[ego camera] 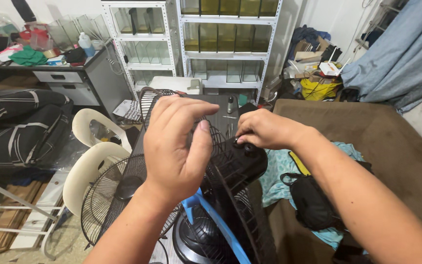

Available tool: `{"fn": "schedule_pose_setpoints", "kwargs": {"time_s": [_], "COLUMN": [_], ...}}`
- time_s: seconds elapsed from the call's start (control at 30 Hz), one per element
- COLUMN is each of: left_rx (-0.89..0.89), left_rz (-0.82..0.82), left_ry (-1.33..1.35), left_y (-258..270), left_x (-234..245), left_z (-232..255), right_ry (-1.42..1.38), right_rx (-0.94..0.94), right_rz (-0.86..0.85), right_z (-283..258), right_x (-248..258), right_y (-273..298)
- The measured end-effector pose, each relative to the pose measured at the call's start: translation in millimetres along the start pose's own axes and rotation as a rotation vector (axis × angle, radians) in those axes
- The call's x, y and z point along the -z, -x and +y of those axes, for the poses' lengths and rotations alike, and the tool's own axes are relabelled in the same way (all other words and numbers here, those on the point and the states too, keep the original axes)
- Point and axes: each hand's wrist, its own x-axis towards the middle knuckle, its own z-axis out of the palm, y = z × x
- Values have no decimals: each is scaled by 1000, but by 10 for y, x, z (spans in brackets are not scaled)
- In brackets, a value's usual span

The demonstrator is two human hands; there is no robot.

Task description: The person assembles a table fan by attaching the blue fan blade to the motor shaft, securing it with a nut, and then fitting the front wire cage over the blade. The person uses a screwdriver to tighten the nut and aligns the cage before snapping it into place.

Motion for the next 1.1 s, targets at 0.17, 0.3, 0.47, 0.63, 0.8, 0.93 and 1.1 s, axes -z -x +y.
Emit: {"fn": "schedule_pose_setpoints", "kwargs": {"time_s": [0.17,0.3,0.47,0.63,0.8,0.93,1.1], "left_rx": [2,2,1,-2,2,-1,-2], "left_rz": [7,3,-3,-2,4,-1,2], "left_ry": [-16,-2,5,-3,1,3,10], "left_y": [13,23,26,28,32,32,39], "left_x": [-16,18,46,44,41,48,47], "left_z": [12,6,10,14,21,29,20], "right_ry": [-1,-70,-140,-73,-84,-104,-125], "right_rx": [-1,-44,-79,-101,-162,-203,-134], "right_rz": [29,30,48,-5,54,81,79], "right_z": [-20,20,24,-13,-18,1,-30], "right_x": [-12,16,1,-10,-32,-31,-35], "right_y": [-19,-19,-30,-52,-22,11,29]}}
